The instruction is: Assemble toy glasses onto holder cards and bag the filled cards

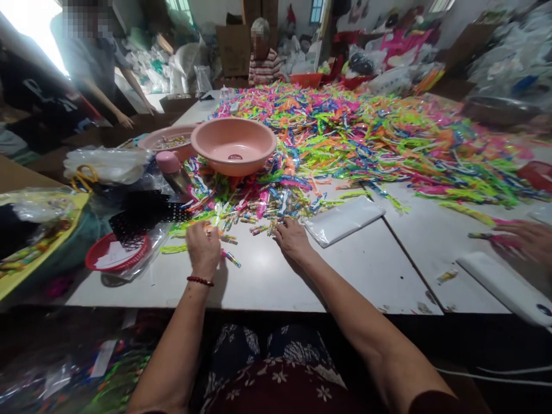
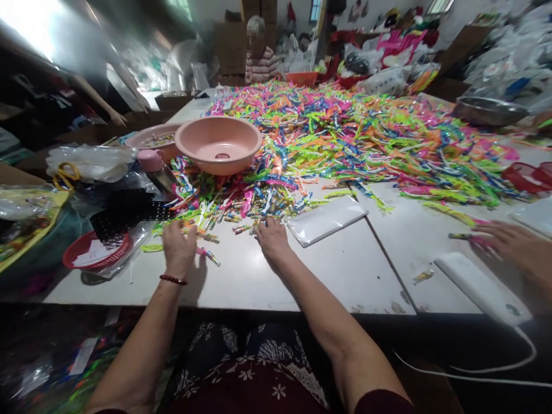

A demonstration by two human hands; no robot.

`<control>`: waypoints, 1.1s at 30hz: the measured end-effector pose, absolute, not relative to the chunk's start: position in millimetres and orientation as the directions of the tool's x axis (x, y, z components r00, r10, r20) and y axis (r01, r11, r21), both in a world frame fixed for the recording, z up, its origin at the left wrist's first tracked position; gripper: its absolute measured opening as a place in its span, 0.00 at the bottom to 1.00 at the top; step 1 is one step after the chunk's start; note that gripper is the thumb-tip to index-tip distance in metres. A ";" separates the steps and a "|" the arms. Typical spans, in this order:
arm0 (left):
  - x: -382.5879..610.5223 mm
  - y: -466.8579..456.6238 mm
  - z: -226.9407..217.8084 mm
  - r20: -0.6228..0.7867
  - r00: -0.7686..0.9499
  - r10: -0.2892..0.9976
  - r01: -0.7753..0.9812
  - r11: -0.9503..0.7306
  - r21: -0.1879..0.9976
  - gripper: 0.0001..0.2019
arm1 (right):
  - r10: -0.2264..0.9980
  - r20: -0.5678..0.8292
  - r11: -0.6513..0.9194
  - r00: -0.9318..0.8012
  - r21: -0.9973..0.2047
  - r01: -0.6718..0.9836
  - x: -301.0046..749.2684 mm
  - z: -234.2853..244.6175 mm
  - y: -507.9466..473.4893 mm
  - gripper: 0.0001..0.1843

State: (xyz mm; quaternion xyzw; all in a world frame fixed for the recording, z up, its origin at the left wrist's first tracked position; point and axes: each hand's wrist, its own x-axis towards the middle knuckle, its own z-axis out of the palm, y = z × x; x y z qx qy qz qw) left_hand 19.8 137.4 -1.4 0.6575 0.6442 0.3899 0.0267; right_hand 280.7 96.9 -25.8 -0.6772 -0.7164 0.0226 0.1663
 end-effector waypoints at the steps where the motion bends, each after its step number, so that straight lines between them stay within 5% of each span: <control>1: 29.9 143.5 -3.0 0.452 -0.044 0.891 0.824 -0.224 0.521 0.10 | 0.979 0.202 0.056 -0.011 -0.220 0.974 279.8 -25.8 97.9 0.15; 6: 79.2 183.7 -11.3 0.327 0.250 0.911 0.798 -0.386 0.463 0.10 | 0.983 0.175 -0.012 0.048 -0.201 0.979 284.5 -24.3 84.4 0.13; 15: 117.7 244.1 -8.5 0.105 0.257 0.961 0.891 -0.278 0.358 0.28 | 0.966 0.243 0.061 0.085 -0.537 0.842 278.4 -37.4 7.2 0.22; 26: 177.5 173.8 -24.4 0.223 0.536 0.814 0.704 -0.577 0.414 0.20 | 0.876 0.478 0.261 0.061 -0.577 0.774 274.2 -64.7 -16.3 0.18; 30: 139.6 213.2 1.8 0.308 0.212 0.928 0.846 -0.332 0.418 0.18 | 0.884 0.464 0.264 0.055 -0.593 0.761 274.2 -64.3 -15.5 0.17; 33: 92.4 265.4 27.0 0.279 -0.077 0.957 0.926 -0.035 0.377 0.30 | 0.878 0.475 0.271 0.060 -0.596 0.756 274.4 -65.5 -14.2 0.17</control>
